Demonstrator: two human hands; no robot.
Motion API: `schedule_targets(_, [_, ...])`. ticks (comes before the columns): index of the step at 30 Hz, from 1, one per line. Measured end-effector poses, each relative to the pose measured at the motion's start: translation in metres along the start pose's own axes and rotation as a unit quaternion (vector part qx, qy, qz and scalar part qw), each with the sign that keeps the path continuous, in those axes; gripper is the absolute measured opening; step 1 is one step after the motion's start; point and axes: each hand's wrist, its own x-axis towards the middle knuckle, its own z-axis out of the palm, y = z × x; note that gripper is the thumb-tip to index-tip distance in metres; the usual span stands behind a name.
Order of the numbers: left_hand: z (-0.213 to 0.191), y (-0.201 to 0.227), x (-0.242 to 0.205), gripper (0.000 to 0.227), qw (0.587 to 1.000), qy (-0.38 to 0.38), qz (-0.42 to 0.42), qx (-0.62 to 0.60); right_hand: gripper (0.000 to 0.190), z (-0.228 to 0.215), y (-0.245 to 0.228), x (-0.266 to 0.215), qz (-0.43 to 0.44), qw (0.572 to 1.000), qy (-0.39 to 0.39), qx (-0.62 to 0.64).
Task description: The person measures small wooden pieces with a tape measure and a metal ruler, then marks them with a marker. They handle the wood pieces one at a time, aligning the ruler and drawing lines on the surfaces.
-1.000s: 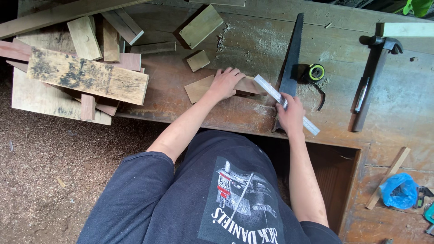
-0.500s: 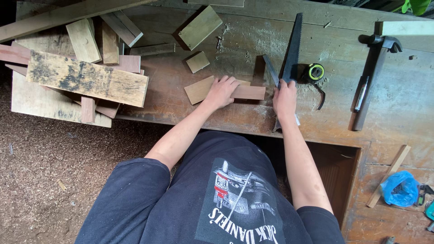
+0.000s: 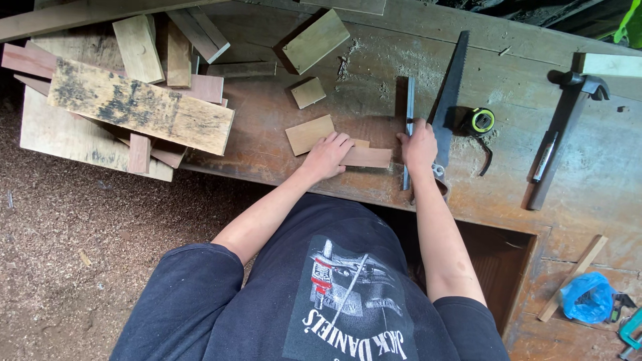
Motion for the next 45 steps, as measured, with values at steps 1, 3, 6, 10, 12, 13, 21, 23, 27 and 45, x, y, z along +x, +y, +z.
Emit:
schedule_targets(1, [0.000,0.001,0.003,0.071,1.000,0.009,0.012,0.000,0.049,-0.002,0.000,0.000,0.012,1.000,-0.008,0.015])
schedule_targets(3, [-0.001,0.004,0.007,0.072,0.999,0.026,0.038,0.000,0.050,-0.007,0.000,-0.005,0.038,0.998,-0.024,0.044])
schedule_targets(6, [-0.001,0.003,0.018,0.071,0.997,0.011,0.060,0.037,0.044,-0.015,0.005,-0.020,0.009,0.988,0.030,0.151])
schedule_targets(10, [0.009,-0.004,0.032,0.073,0.994,0.006,0.094,0.050,0.031,-0.035,0.028,-0.065,0.048,0.984,0.058,0.159])
schedule_targets(12, [0.015,-0.009,0.042,0.074,0.995,-0.018,0.088,0.044,0.034,-0.050,0.043,-0.091,0.038,0.996,0.053,0.062])
schedule_targets(13, [0.018,-0.012,0.047,0.076,0.996,-0.033,0.079,0.036,0.041,-0.056,0.047,-0.104,0.059,0.997,0.017,0.052])
schedule_targets(21, [0.021,-0.017,0.081,0.077,0.999,-0.012,0.039,-0.005,0.064,-0.062,0.060,-0.162,-0.034,0.990,0.021,-0.132])
schedule_targets(23, [0.017,-0.014,0.086,0.075,0.999,-0.005,0.040,0.004,0.059,-0.056,0.060,-0.164,-0.042,0.991,0.039,-0.124])
schedule_targets(27, [0.013,-0.009,0.086,0.080,0.999,0.015,0.043,0.014,0.048,-0.046,0.065,-0.158,-0.046,0.987,0.017,-0.153])
schedule_targets(45, [0.000,0.008,0.060,0.070,0.997,0.049,-0.035,0.053,0.033,-0.042,0.060,-0.169,0.094,0.790,0.000,0.605])
